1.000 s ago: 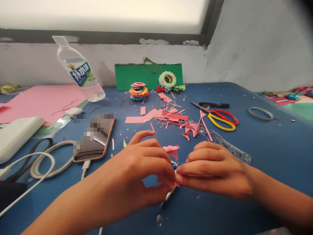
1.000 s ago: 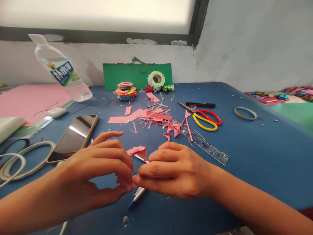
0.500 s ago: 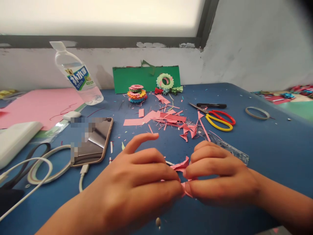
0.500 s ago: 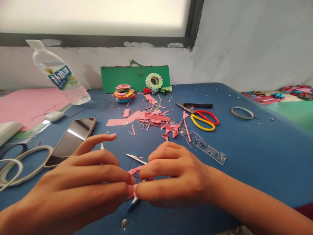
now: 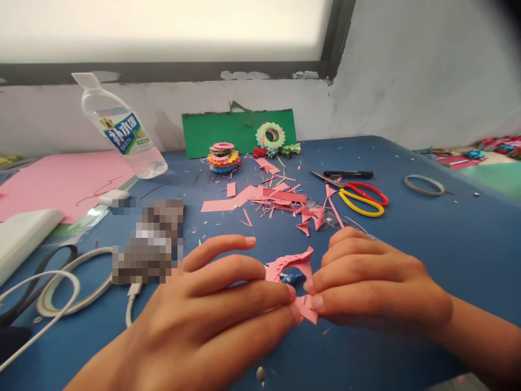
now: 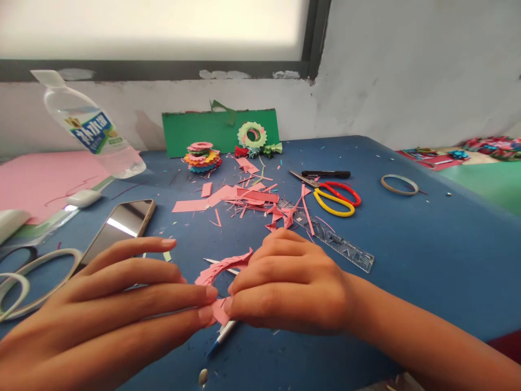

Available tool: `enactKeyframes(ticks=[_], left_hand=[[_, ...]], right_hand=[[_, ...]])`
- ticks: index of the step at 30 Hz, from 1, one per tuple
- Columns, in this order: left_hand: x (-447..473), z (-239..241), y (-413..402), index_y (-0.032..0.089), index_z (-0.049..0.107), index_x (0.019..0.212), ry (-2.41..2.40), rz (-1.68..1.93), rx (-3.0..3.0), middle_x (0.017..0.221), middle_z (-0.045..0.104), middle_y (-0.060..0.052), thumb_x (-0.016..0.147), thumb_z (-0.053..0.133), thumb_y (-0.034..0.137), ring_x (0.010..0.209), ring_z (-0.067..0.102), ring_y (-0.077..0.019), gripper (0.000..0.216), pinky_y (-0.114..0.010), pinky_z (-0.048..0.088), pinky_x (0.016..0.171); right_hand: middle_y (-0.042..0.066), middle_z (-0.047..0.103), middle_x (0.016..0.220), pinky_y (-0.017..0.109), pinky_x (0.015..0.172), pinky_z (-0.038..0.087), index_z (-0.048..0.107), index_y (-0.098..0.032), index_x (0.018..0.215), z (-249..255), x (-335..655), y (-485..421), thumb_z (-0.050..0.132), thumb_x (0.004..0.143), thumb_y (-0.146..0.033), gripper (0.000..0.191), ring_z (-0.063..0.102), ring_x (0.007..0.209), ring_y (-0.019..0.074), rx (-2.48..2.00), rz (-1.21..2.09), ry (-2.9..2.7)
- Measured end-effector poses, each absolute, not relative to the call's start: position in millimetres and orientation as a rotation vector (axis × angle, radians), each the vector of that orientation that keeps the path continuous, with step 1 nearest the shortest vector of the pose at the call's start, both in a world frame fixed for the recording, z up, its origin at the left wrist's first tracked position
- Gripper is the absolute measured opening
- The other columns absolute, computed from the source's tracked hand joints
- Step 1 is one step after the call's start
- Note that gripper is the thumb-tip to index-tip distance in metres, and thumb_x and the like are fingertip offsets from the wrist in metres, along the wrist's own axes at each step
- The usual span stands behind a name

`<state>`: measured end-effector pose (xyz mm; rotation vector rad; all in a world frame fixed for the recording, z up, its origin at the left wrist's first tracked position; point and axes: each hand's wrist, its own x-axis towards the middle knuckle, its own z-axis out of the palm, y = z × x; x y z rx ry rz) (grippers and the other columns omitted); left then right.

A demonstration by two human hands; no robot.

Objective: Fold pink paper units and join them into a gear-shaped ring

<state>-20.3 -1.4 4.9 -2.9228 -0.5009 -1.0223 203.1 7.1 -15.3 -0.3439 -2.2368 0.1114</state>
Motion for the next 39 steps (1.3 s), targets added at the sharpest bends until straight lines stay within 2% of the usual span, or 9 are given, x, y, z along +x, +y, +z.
enactKeyframes(ticks=[5, 12, 19, 29, 34, 39], left_hand=[[-15, 0, 5, 0.022, 0.063, 0.081, -0.603, -0.939, -3.015, 0.083, 0.069, 0.01, 0.076, 0.065, 0.013, 0.076, 0.055, -0.0095, 0.01, -0.024, 0.032, 0.095], [-12, -5, 5, 0.021, 0.059, 0.077, -0.673, -0.793, -3.116, 0.079, 0.066, 0.007, 0.078, 0.06, 0.012, 0.075, 0.054, -0.0104, 0.009, -0.028, 0.029, 0.097], [-12, -8, 5, 0.021, 0.058, 0.076, -0.752, -0.762, -3.109, 0.077, 0.064, 0.007, 0.08, 0.059, 0.012, 0.077, 0.053, -0.01, 0.01, -0.029, 0.023, 0.101], [-15, -5, 8, 0.021, 0.059, 0.078, -0.673, -0.748, -3.116, 0.077, 0.064, 0.007, 0.082, 0.056, 0.014, 0.076, 0.052, -0.0096, 0.008, -0.029, 0.019, 0.104], [-15, -6, 6, 0.021, 0.06, 0.078, -0.696, -0.783, -3.081, 0.076, 0.064, 0.009, 0.081, 0.059, 0.014, 0.076, 0.053, -0.009, 0.008, -0.029, 0.019, 0.105], [-15, -5, 7, 0.022, 0.061, 0.079, -0.723, -0.795, -3.077, 0.079, 0.065, 0.01, 0.08, 0.06, 0.014, 0.077, 0.054, -0.0084, 0.008, -0.03, 0.02, 0.105]], right_hand=[[0.0, 0.069, 0.085, 0.025, 0.07, 0.044, 0.065, -0.013, 0.085, -14, 207, 7, 0.047, 0.09, -0.012, 0.019, 0.058, 0.076, 0.0094, -0.246, -0.14, -2.395], [-0.004, 0.07, 0.082, 0.026, 0.071, 0.044, 0.066, -0.015, 0.082, -17, 203, 5, 0.057, 0.085, -0.012, 0.01, 0.058, 0.075, 0.0087, -0.285, -0.248, -2.47], [0.0, 0.069, 0.085, 0.027, 0.075, 0.042, 0.066, -0.014, 0.082, -21, 203, 7, 0.048, 0.087, -0.01, 0.019, 0.057, 0.077, 0.0095, -0.231, -0.346, -2.482], [-0.005, 0.069, 0.08, 0.028, 0.074, 0.043, 0.064, -0.017, 0.082, -24, 198, 10, 0.06, 0.084, -0.014, 0.005, 0.056, 0.077, 0.0096, -0.301, -0.132, -2.418], [-0.004, 0.069, 0.083, 0.029, 0.076, 0.042, 0.064, -0.018, 0.083, -27, 199, 12, 0.057, 0.086, -0.016, 0.008, 0.056, 0.079, 0.01, -0.351, -0.038, -2.413], [-0.005, 0.069, 0.084, 0.03, 0.078, 0.041, 0.064, -0.02, 0.083, -27, 199, 11, 0.055, 0.088, -0.017, 0.01, 0.056, 0.078, 0.0099, -0.389, -0.122, -2.395]])
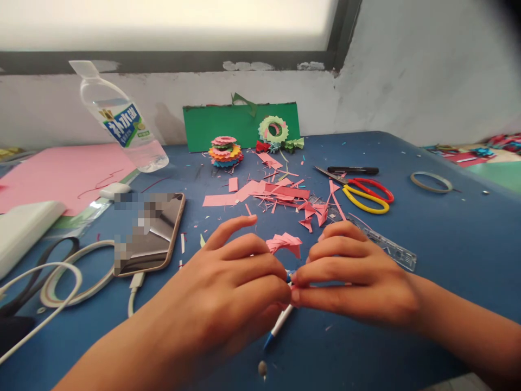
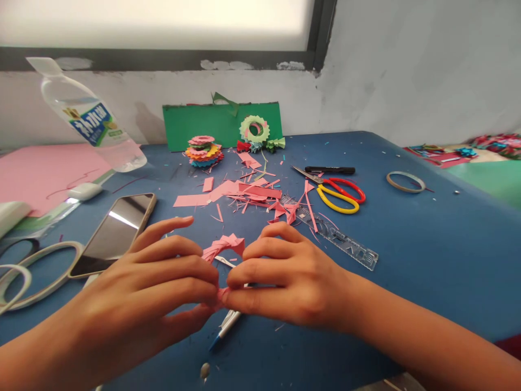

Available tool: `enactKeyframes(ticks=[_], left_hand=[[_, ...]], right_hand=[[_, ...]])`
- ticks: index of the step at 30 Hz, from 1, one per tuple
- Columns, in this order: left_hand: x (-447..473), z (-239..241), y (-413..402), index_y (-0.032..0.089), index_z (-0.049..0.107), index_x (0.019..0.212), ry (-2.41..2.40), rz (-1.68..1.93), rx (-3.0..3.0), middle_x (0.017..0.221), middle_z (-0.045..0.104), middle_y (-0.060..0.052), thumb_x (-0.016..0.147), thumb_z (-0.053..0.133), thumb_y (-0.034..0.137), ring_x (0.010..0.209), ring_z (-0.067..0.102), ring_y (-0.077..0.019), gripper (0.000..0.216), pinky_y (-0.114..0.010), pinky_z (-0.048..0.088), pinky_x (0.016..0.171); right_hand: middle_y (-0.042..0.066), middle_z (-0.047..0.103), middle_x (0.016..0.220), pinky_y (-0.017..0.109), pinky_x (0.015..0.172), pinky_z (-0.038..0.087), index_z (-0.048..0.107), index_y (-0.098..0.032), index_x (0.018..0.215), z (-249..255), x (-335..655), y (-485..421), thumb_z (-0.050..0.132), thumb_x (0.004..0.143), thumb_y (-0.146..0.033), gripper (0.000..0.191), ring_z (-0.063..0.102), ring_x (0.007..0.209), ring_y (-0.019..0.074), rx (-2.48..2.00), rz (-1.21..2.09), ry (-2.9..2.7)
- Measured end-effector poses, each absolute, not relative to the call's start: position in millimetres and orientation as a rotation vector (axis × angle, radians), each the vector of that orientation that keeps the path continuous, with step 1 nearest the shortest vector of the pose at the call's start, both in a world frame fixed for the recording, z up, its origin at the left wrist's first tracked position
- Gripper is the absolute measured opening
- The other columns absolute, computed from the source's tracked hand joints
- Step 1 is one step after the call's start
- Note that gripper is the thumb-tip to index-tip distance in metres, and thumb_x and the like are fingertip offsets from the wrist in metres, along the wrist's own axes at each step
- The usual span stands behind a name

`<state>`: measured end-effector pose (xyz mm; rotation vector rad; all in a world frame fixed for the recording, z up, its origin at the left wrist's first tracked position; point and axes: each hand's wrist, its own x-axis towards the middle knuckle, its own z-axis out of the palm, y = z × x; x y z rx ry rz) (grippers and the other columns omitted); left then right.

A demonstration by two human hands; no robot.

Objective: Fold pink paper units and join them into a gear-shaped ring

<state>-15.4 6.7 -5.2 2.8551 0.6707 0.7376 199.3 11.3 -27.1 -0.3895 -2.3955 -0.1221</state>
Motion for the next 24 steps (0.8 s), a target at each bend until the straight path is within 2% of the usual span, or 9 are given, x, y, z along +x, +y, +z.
enactKeyframes(ticks=[15, 24], left_hand=[[-13.7, -5.6, 5.6, 0.023, 0.061, 0.079, 0.681, 0.835, 2.804, 0.075, 0.065, 0.01, 0.078, 0.06, 0.012, 0.072, 0.053, -0.0092, 0.011, -0.031, 0.024, 0.102], [-15.5, -6.7, 7.8, 0.022, 0.061, 0.079, 0.613, 0.879, 2.887, 0.075, 0.068, 0.009, 0.079, 0.059, 0.011, 0.07, 0.054, -0.0091, 0.011, -0.032, 0.025, 0.103]], right_hand=[[-0.003, 0.068, 0.079, 0.029, 0.078, 0.039, 0.062, -0.017, 0.082, -24.2, 200.0, 7.6, 0.048, 0.09, -0.014, 0.016, 0.055, 0.073, 0.0103, -0.391, -0.263, -2.402], [-0.001, 0.065, 0.08, 0.03, 0.079, 0.04, 0.058, -0.015, 0.083, -28.9, 194.1, 8.7, 0.056, 0.085, -0.015, 0.003, 0.054, 0.079, 0.0118, -0.438, -0.116, -2.358]])
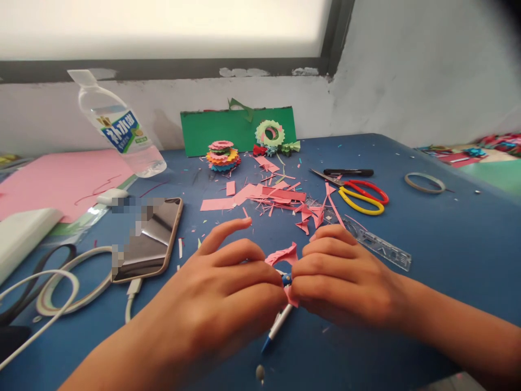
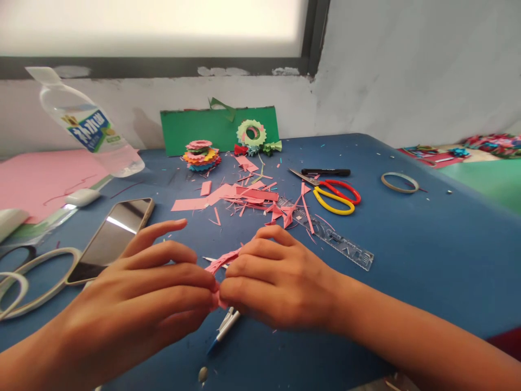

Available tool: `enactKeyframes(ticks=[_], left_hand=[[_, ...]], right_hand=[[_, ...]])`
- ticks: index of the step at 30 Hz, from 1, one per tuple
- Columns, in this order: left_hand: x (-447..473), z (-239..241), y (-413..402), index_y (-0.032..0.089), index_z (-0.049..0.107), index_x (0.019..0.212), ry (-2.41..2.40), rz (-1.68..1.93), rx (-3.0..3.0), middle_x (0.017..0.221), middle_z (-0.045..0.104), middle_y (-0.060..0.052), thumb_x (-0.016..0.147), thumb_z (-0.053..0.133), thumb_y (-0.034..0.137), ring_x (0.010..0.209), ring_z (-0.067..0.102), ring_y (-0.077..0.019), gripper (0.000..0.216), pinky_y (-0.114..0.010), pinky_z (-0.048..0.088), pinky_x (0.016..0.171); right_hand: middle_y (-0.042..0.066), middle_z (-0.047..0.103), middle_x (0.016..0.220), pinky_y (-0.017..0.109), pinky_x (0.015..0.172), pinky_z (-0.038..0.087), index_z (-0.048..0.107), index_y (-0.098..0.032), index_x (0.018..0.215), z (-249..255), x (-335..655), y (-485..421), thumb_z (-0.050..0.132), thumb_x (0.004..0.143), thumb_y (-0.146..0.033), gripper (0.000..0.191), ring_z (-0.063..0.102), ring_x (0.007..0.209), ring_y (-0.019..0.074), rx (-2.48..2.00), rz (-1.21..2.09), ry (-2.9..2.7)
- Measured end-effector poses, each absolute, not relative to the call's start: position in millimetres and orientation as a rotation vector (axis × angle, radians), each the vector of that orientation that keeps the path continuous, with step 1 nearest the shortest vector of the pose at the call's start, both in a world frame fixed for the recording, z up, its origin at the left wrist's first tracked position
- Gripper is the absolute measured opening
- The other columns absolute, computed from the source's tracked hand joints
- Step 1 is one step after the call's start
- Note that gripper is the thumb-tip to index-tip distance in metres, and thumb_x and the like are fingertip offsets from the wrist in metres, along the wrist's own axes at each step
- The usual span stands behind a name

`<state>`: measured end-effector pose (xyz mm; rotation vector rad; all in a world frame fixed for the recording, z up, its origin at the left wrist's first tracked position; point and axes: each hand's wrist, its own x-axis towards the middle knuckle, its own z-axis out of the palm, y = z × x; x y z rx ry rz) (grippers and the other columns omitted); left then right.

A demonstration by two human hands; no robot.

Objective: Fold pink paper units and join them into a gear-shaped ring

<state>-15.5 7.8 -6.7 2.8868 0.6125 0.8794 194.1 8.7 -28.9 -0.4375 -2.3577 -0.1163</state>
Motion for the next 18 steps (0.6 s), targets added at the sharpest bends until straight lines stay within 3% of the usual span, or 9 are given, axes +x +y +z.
enactKeyframes(ticks=[4, 6, 12, 18], left_hand=[[-18, -7, 7, 0.022, 0.062, 0.083, 0.591, 1.041, 2.892, 0.084, 0.071, 0.009, 0.08, 0.061, 0.012, 0.076, 0.057, -0.0098, 0.011, -0.033, 0.027, 0.103], [-19, -8, 7, 0.023, 0.064, 0.084, 0.584, 1.113, 2.88, 0.086, 0.071, 0.009, 0.078, 0.062, 0.011, 0.077, 0.058, -0.0102, 0.013, -0.033, 0.03, 0.101], [-18, -9, 9, 0.02, 0.065, 0.083, 0.567, 1.241, 2.834, 0.083, 0.071, 0.006, 0.079, 0.06, 0.01, 0.074, 0.059, -0.0105, 0.013, -0.029, 0.039, 0.092], [-20, -7, 11, 0.017, 0.064, 0.091, 0.53, 1.219, 2.88, 0.085, 0.07, 0.0, 0.085, 0.052, 0.012, 0.077, 0.06, -0.0116, 0.014, -0.024, 0.047, 0.073]], right_hand=[[0.003, 0.065, 0.084, 0.03, 0.077, 0.043, 0.061, -0.016, 0.083, -20, 199, 9, 0.049, 0.089, -0.034, 0.022, 0.057, 0.078, 0.0125, -0.436, 0.067, -2.245], [0.005, 0.063, 0.088, 0.029, 0.075, 0.045, 0.062, -0.016, 0.084, -14, 205, 9, 0.043, 0.092, -0.034, 0.027, 0.058, 0.081, 0.0129, -0.496, 0.195, -2.126], [0.003, 0.061, 0.082, 0.028, 0.072, 0.044, 0.064, -0.017, 0.078, 9, 228, 18, 0.049, 0.087, -0.013, 0.018, 0.057, 0.081, 0.0137, -0.631, 0.136, -1.667], [0.002, 0.064, 0.081, 0.027, 0.063, 0.044, 0.063, -0.018, 0.086, 14, 259, 36, 0.055, 0.083, -0.022, 0.01, 0.057, 0.069, 0.0129, -1.19, 0.023, -2.224]])
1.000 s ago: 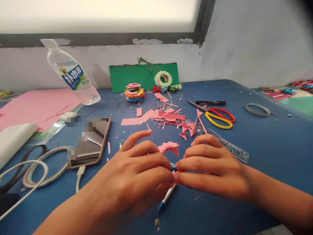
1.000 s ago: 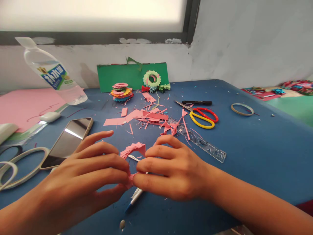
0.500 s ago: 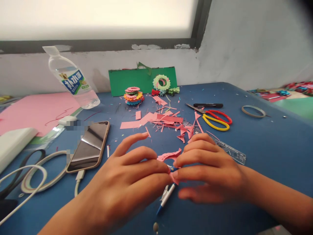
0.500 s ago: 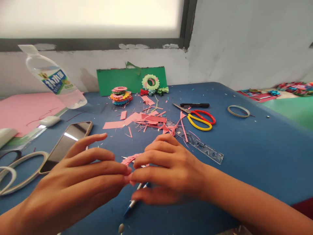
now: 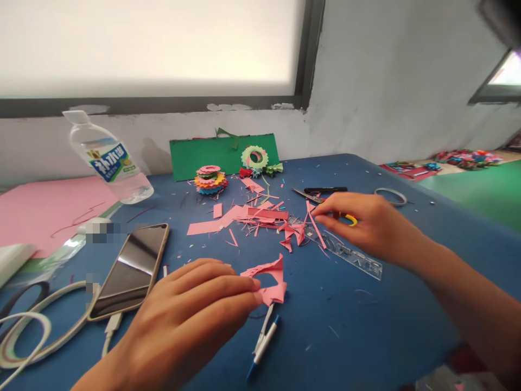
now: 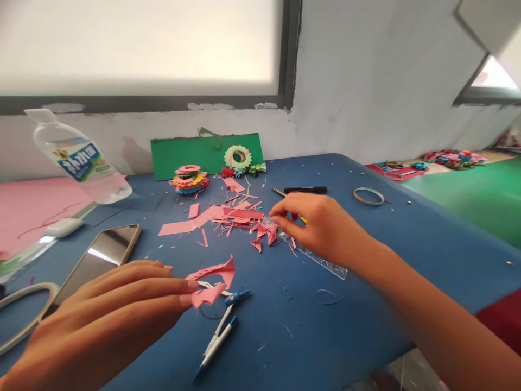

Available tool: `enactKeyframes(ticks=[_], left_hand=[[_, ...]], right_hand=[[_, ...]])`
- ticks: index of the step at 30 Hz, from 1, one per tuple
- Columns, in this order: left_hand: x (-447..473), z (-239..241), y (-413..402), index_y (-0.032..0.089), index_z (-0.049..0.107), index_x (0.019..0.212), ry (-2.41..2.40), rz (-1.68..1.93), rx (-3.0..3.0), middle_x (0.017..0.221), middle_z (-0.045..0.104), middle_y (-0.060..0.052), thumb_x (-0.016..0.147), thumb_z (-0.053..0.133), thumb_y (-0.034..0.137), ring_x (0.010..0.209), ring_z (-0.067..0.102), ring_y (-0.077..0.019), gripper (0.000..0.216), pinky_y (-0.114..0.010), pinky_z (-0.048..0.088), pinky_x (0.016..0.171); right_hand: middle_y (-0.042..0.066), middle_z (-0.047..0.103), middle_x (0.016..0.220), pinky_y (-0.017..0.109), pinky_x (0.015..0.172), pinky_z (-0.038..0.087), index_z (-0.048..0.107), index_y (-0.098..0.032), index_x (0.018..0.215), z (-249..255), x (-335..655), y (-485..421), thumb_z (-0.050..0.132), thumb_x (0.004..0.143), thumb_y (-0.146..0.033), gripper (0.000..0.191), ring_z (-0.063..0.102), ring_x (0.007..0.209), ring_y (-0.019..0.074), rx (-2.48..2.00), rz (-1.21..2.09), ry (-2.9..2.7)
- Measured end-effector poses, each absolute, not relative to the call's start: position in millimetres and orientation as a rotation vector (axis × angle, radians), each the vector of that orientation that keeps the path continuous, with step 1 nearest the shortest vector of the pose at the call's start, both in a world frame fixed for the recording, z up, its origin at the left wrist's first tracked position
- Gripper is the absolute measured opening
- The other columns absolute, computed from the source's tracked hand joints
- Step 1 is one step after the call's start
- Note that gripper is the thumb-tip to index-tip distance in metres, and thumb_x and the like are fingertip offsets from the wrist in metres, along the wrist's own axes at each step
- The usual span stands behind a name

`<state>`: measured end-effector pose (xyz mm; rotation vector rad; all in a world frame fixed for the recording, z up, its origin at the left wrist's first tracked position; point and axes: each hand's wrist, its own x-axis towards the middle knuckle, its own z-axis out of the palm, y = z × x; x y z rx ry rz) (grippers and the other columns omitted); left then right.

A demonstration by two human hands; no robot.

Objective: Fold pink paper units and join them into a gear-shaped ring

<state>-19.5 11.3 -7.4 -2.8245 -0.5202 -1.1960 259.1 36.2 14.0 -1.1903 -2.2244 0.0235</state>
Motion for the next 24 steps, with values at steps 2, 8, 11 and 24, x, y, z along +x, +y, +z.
enactKeyframes(ticks=[2, 8, 11, 24], left_hand=[[-21, -8, 12, 0.016, 0.063, 0.093, -0.527, -1.154, -2.817, 0.085, 0.069, -0.001, 0.086, 0.05, 0.012, 0.077, 0.059, -0.0112, 0.015, -0.022, 0.047, 0.069], [-25, -18, 15, 0.016, 0.063, 0.096, -0.562, -1.141, -2.774, 0.09, 0.066, 0.0, 0.074, 0.062, 0.002, 0.082, 0.058, -0.0103, 0.026, -0.021, 0.047, 0.072], [-24, -20, 17, 0.015, 0.062, 0.093, -0.612, -1.195, -2.746, 0.088, 0.066, 0.0, 0.069, 0.066, 0.001, 0.079, 0.058, -0.0096, 0.028, -0.021, 0.047, 0.071], [-22, -12, 23, 0.013, 0.062, 0.08, -0.669, -1.389, -2.457, 0.079, 0.067, -0.002, 0.07, 0.066, 0.001, 0.074, 0.061, -0.0108, 0.016, -0.024, 0.05, 0.071]], right_hand=[[0.004, 0.066, 0.089, 0.029, 0.067, 0.044, 0.064, -0.018, 0.089, 3, 270, 46, 0.049, 0.085, -0.02, 0.016, 0.059, 0.077, 0.0167, -1.404, -0.005, -2.416], [0.007, 0.066, 0.092, 0.03, 0.066, 0.046, 0.063, -0.016, 0.094, -22, 273, 53, 0.047, 0.086, -0.017, 0.018, 0.061, 0.081, 0.0203, -1.581, 0.036, -2.519], [0.003, 0.064, 0.096, 0.024, 0.074, 0.046, 0.061, -0.019, 0.1, -21, 249, 38, 0.053, 0.085, -0.018, 0.017, 0.06, 0.084, 0.0144, -1.276, 0.219, -2.68], [0.01, 0.056, 0.116, 0.033, 0.085, 0.044, 0.053, -0.015, 0.102, -54, 208, 47, 0.041, 0.087, -0.005, 0.021, 0.054, 0.102, 0.0192, -0.696, 0.341, -2.755]])
